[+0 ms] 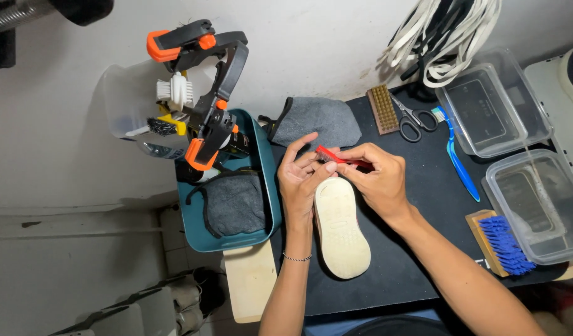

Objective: The person holds a white shoe sole and uses a red brush to scrub its surface. They repeatedly dip the brush into a container of water and continue scrubbing the sole on a black mat.

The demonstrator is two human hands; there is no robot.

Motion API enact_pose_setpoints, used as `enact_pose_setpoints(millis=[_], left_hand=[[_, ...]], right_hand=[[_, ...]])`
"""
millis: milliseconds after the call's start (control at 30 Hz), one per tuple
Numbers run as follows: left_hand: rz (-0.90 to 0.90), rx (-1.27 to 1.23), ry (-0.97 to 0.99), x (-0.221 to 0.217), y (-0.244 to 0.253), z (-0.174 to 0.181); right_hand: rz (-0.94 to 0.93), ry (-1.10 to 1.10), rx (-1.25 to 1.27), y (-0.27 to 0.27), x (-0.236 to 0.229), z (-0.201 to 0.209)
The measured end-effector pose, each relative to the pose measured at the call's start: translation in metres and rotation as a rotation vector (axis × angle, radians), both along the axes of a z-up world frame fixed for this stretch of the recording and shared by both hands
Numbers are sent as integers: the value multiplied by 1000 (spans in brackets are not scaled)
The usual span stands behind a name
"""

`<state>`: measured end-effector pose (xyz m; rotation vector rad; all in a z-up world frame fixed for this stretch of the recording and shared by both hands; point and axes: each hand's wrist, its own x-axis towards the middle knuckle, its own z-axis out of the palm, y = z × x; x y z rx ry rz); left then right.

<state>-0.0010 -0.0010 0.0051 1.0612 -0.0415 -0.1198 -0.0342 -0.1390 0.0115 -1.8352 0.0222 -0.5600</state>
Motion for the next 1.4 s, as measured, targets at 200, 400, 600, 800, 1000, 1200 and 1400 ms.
enact_pose_setpoints(millis=[200,400,600,800,1000,1200,1400], left_hand=[[11,-3,-29,-5,-2,6],[-22,77,-127,-8,2,5],[-114,119,-232,-5,5,-14],[-163,137,-271,-7,7,-22],[-368,175,-228,-11,11,-24],[-394,157,-200,-7,12,-32],[-398,100,-88,-7,15,-36]], right_hand=[[-17,20,28,0,0,-4],[-1,74,239,-2,2,-4],[-11,46,256,-8,3,-1],[-80,42,143,-23,1,-12],[-21,61,237,-23,-4,2],[44,225,207,-24,-44,43],[-158,579,-212,-69,-127,72]])
